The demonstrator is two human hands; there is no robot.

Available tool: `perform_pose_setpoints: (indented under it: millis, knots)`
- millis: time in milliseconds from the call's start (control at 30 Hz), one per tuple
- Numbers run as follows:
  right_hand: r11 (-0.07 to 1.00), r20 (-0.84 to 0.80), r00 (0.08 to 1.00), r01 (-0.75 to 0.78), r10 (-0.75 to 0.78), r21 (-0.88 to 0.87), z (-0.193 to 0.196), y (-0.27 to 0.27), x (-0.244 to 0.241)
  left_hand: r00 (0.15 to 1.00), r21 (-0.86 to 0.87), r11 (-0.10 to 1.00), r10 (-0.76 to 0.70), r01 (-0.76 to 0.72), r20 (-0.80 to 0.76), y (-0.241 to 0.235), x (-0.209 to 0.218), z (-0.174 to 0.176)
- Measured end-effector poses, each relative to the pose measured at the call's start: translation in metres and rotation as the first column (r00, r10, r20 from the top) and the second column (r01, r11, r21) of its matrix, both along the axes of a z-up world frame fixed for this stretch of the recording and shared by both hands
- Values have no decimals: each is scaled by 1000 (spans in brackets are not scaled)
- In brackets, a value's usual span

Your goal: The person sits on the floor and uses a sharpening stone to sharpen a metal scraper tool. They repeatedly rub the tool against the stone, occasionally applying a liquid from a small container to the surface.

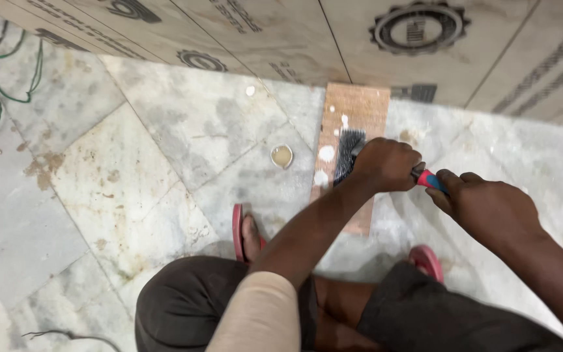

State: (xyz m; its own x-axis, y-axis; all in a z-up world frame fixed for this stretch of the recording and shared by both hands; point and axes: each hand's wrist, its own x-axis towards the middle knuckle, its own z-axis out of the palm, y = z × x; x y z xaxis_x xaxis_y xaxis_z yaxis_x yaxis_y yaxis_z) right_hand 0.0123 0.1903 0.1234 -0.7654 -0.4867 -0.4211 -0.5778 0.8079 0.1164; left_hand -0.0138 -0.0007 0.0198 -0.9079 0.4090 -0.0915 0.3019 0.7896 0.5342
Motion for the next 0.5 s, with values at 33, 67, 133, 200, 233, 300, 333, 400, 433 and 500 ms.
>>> perform_pose_setpoints:
  millis: [33, 67, 133, 200, 233, 300, 333, 400, 433, 500]
  knots:
    - [999, 30, 999, -19, 20, -30, -4, 8, 13, 999, -37, 999, -6, 7, 34, 5, 17, -1]
    - [997, 42, 998, -54, 56, -59, -7, 13, 17, 997, -50, 998, -26, 30, 72, 8, 43, -2]
    - [996, 60, 995, -71, 74, -48, -5, 20, 42, 997, -14, 999, -44, 45, 56, 11, 65, -6]
    - [999, 72, 996, -53, 52, -1, -3, 19, 44, 999, 94, 995, -29, 32, -35, 14, 69, -16]
    - [999, 72, 997, -32, 29, 44, -5, 16, 27, 998, 68, 996, -54, 55, -14, 13, 52, -24]
    - [999, 43, 999, 0, -2, 37, 1, 9, 8, 999, 33, 999, -25, 27, -36, 7, 12, -27]
    - [1000, -9, 1000, 3, -3, -22, 5, 0, -9, 994, 22, 999, 35, -33, -103, 4, -9, -21]
    - [1000, -31, 1000, -5, 4, -30, 14, -2, -15, 990, 69, 996, 73, -65, -121, 6, -10, -12]
    - [1000, 0, 1000, -13, 13, 21, 13, 1, -9, 990, 91, 993, 89, -80, -108, 9, 1, -14]
    - [999, 47, 998, -35, 34, 36, 8, 9, 12, 959, 158, 985, 108, -67, -264, 16, 43, -20]
